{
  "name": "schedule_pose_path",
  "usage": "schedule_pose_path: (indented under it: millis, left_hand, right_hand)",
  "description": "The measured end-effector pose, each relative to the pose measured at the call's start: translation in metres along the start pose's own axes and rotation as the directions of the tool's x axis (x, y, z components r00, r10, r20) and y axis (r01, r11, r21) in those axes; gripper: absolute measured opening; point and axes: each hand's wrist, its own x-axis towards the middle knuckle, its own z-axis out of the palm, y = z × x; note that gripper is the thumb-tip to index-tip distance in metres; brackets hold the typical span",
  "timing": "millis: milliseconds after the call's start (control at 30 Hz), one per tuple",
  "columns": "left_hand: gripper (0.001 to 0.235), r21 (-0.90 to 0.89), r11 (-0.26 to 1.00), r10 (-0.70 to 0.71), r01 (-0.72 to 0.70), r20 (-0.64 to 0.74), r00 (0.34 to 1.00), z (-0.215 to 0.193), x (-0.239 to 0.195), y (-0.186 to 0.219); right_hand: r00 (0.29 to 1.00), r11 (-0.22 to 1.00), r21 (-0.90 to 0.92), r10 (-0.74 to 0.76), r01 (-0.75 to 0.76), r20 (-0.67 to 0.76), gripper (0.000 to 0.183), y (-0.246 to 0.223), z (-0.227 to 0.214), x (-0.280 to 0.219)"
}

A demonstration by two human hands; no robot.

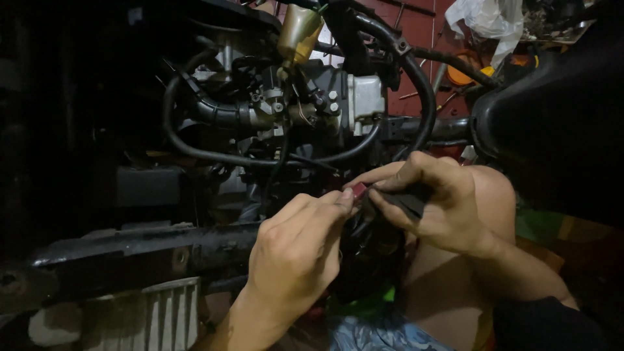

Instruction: Inspecting and disconnecting electrical connectors on a motorcycle wiring harness

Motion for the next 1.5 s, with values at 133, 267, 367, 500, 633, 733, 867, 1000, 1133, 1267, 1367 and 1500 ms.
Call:
schedule_pose_path:
  millis: [133,267,367,500,633,733,867,1000,1133,1267,1367,1500]
  left_hand:
    - [0.024,-0.030,0.999,-0.033,0.032,-0.033,0.999,0.000,0.003,0.002]
    - [0.025,-0.015,1.000,-0.013,0.013,-0.021,1.000,0.001,0.002,0.000]
    - [0.027,0.026,0.998,0.053,-0.053,-0.015,0.998,0.002,0.003,0.000]
    - [0.025,0.111,0.991,0.069,-0.070,0.013,0.998,0.003,0.001,-0.001]
    - [0.026,0.060,0.997,0.045,-0.047,0.029,0.999,0.003,0.002,0.001]
    - [0.022,0.011,1.000,-0.020,0.021,-0.011,1.000,0.005,0.001,0.004]
    - [0.019,-0.048,0.993,-0.110,0.105,-0.115,0.987,0.003,0.002,0.008]
    - [0.022,-0.064,0.990,-0.130,0.122,-0.145,0.981,-0.001,0.004,0.012]
    - [0.035,-0.182,0.959,-0.236,0.216,-0.100,0.967,-0.009,0.009,0.017]
    - [0.043,-0.132,0.972,-0.206,0.194,-0.085,0.975,-0.009,0.006,0.014]
    - [0.049,-0.110,0.979,-0.175,0.170,-0.037,0.984,-0.007,0.005,0.011]
    - [0.052,-0.012,0.992,-0.123,0.123,-0.019,0.992,-0.001,0.000,0.006]
  right_hand:
    - [0.997,0.986,0.164,0.026,-0.038,0.075,0.020,0.008,-0.006,0.000]
    - [0.985,0.978,0.187,-0.117,0.093,0.124,0.024,0.013,-0.006,0.005]
    - [0.991,0.993,0.079,-0.092,0.084,0.095,0.022,0.010,-0.002,0.005]
    - [0.991,0.997,0.007,-0.082,0.082,0.105,0.023,0.004,0.000,0.003]
    - [0.998,0.997,-0.048,-0.064,0.063,-0.006,0.024,0.005,0.006,-0.007]
    - [0.999,1.000,0.020,-0.005,0.006,-0.047,0.025,0.007,0.009,-0.009]
    - [0.996,0.972,0.215,0.086,-0.090,0.027,0.025,0.004,0.006,-0.002]
    - [0.995,0.980,0.176,0.101,-0.097,-0.011,0.022,0.002,0.005,0.001]
    - [0.992,0.943,0.310,0.118,-0.125,0.043,0.025,0.002,-0.001,-0.002]
    - [0.994,0.916,0.388,0.088,-0.108,0.068,0.034,-0.001,0.002,-0.009]
    - [0.991,0.935,0.329,0.123,-0.132,0.048,0.031,-0.003,0.003,-0.008]
    - [0.991,0.944,0.302,0.121,-0.132,0.056,0.034,-0.004,0.005,0.000]
